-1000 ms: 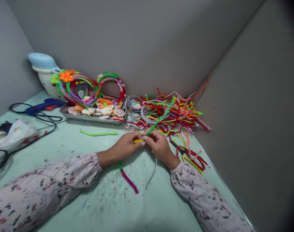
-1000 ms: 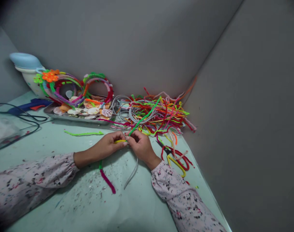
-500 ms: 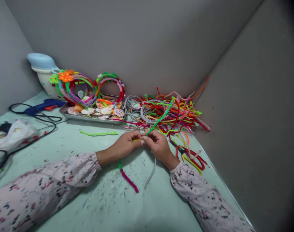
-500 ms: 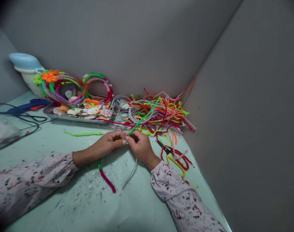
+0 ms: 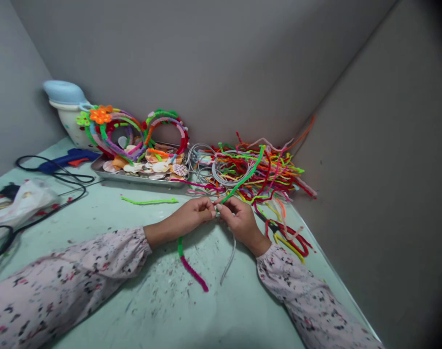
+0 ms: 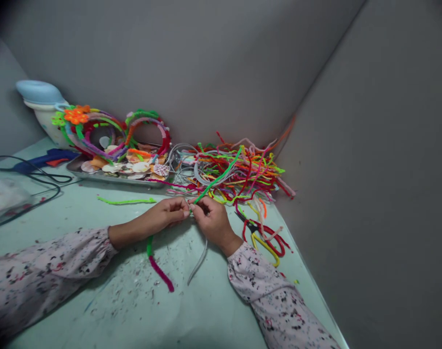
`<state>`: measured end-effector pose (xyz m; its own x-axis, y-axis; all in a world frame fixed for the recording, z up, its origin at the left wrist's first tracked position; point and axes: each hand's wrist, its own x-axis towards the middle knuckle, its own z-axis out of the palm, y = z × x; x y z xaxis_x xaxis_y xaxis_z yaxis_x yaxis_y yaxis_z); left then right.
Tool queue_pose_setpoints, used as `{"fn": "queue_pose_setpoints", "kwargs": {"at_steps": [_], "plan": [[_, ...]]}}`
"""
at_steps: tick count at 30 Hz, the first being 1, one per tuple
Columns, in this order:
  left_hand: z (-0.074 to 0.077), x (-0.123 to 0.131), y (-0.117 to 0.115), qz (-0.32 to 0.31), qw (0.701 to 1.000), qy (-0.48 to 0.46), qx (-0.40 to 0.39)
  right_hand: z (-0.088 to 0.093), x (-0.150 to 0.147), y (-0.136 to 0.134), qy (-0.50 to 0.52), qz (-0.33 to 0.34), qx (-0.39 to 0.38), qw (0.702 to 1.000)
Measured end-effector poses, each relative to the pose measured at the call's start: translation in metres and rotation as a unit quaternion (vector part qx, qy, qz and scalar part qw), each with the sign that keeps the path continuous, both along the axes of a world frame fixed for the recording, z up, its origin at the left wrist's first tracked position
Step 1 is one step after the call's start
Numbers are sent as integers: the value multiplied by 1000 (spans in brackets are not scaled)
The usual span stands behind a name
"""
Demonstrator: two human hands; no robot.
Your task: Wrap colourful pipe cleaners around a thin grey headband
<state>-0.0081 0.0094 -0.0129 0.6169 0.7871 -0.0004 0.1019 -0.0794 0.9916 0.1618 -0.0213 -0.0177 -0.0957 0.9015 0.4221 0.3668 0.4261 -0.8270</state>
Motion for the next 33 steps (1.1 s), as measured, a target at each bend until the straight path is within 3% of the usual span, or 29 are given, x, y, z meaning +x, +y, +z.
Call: {"fn": "queue_pose_setpoints", "kwargs": {"at_steps": [15, 33], "plan": [[-1, -2, 1, 14, 999, 32, 35, 1, -1, 0, 3, 1, -6, 1000], [7, -2, -3, 22, 996, 58, 70, 1, 0, 0, 1, -1, -5, 1000]]}}
